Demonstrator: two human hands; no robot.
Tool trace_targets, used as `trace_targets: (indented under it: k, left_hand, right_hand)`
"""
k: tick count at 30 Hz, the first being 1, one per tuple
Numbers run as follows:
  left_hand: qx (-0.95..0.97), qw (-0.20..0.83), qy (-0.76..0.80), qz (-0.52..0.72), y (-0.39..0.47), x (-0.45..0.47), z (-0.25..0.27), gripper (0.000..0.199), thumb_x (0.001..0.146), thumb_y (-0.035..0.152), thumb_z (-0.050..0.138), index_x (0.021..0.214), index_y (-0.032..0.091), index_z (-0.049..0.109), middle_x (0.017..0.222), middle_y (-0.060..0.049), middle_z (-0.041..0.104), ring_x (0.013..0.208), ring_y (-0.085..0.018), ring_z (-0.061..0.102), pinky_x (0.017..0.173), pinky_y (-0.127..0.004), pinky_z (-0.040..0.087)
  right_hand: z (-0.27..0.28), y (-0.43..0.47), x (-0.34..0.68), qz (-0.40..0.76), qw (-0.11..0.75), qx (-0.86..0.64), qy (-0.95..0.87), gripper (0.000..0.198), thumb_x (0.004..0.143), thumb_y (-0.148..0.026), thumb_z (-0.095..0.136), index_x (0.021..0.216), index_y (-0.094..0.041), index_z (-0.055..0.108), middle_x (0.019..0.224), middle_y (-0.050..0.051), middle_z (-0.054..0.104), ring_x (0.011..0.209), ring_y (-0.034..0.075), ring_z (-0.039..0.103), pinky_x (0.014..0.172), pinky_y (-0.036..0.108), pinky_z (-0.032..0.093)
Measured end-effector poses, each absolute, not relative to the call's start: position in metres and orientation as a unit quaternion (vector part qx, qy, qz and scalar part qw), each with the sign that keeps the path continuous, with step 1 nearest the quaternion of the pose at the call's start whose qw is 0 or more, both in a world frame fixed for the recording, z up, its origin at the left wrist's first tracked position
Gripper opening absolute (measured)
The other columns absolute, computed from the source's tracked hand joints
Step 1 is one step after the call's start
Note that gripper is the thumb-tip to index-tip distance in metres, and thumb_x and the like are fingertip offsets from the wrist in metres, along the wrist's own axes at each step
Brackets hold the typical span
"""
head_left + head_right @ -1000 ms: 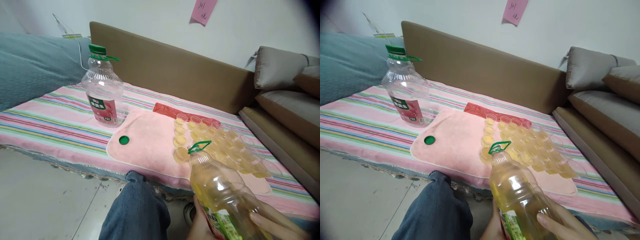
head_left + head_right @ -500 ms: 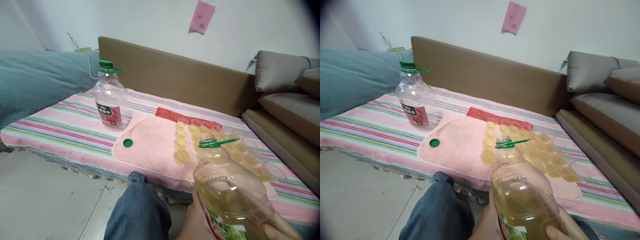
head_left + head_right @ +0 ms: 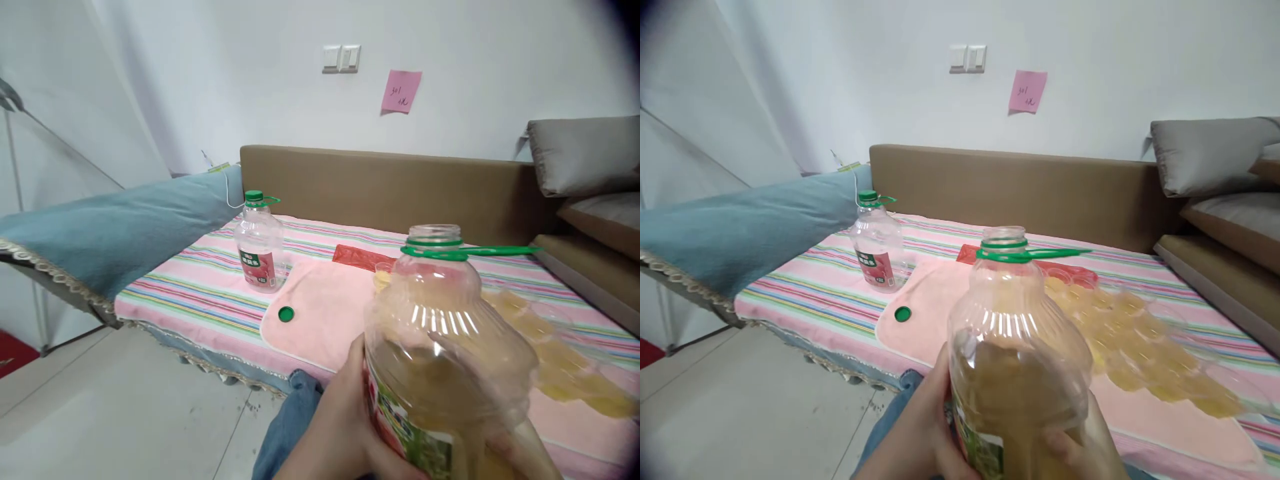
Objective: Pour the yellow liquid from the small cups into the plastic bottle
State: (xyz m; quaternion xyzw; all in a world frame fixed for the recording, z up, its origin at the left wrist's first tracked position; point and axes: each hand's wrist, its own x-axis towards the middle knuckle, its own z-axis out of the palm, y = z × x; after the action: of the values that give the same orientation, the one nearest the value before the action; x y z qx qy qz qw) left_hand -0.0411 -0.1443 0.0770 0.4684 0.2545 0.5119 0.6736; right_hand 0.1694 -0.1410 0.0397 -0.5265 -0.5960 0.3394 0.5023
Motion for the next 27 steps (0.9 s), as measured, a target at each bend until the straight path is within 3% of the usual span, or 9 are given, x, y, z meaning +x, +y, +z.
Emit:
trace_targets:
  k: [5,10,13,15,20,27]
  left_hand:
    - [0.454,0.625,0.299,0.56,-0.109,-0.08,0.07,0.111,0.033,0.035,0.101,0.125,0.024,0.041,0.122,-0.013,0.065,0.119,-0.036,0.061,0.1,-0.043,0.052]
    - [0.57,0.49,0.335,0.568,-0.06,-0.125,0.088,0.07,0.072,0.055,0.079,0.128,0.021,0.055,0.141,-0.012,0.054,0.137,-0.032,0.047,0.114,-0.04,0.042]
    - [0.61,0.475,0.364,0.519,-0.029,-0.153,0.1,0.059,0.084,0.05,0.067,0.135,0.023,0.055,0.147,-0.008,0.05,0.141,-0.033,0.041,0.116,-0.043,0.04]
    - [0.62,0.482,0.369,0.498,-0.007,-0.167,0.1,0.063,0.083,0.044,0.07,0.141,0.027,0.05,0.15,-0.007,0.047,0.142,-0.033,0.04,0.115,-0.046,0.042]
    - [0.652,0.447,0.359,0.496,0.043,-0.185,0.07,0.1,0.067,0.037,0.087,0.151,0.027,0.034,0.153,-0.01,0.043,0.143,-0.034,0.038,0.116,-0.044,0.04]
    - [0.593,0.457,0.391,0.535,0.066,-0.186,0.013,0.103,0.07,0.043,0.084,0.153,0.022,0.026,0.149,-0.016,0.044,0.14,-0.032,0.042,0.119,-0.046,0.037]
  right_hand:
    - [0.041,-0.094,0.122,0.412,0.611,-0.386,-0.555,0.08,0.071,-0.065,0.073,0.138,-0.025,0.057,0.129,0.014,0.068,0.116,0.037,0.066,0.093,0.048,0.057]
    - [0.065,-0.044,0.061,0.375,0.685,-0.35,-0.518,0.061,0.073,-0.051,0.078,0.124,-0.021,0.061,0.122,0.013,0.069,0.112,0.032,0.066,0.094,0.044,0.056]
    - [0.07,-0.013,0.025,0.332,0.718,-0.357,-0.497,0.06,0.069,-0.048,0.081,0.119,-0.02,0.062,0.116,0.012,0.071,0.106,0.031,0.068,0.091,0.045,0.056]
    - [0.063,0.008,0.004,0.316,0.737,-0.353,-0.482,0.063,0.068,-0.047,0.082,0.12,-0.02,0.06,0.115,0.012,0.07,0.105,0.031,0.068,0.09,0.045,0.056]
    - [0.024,0.06,-0.03,0.316,0.751,-0.332,-0.474,0.074,0.066,-0.046,0.083,0.129,-0.018,0.056,0.125,0.014,0.065,0.119,0.035,0.061,0.099,0.052,0.051]
    - [-0.022,0.093,-0.037,0.359,0.71,-0.346,-0.498,0.087,0.06,-0.04,0.088,0.136,-0.017,0.054,0.131,0.015,0.062,0.13,0.037,0.053,0.107,0.055,0.045]
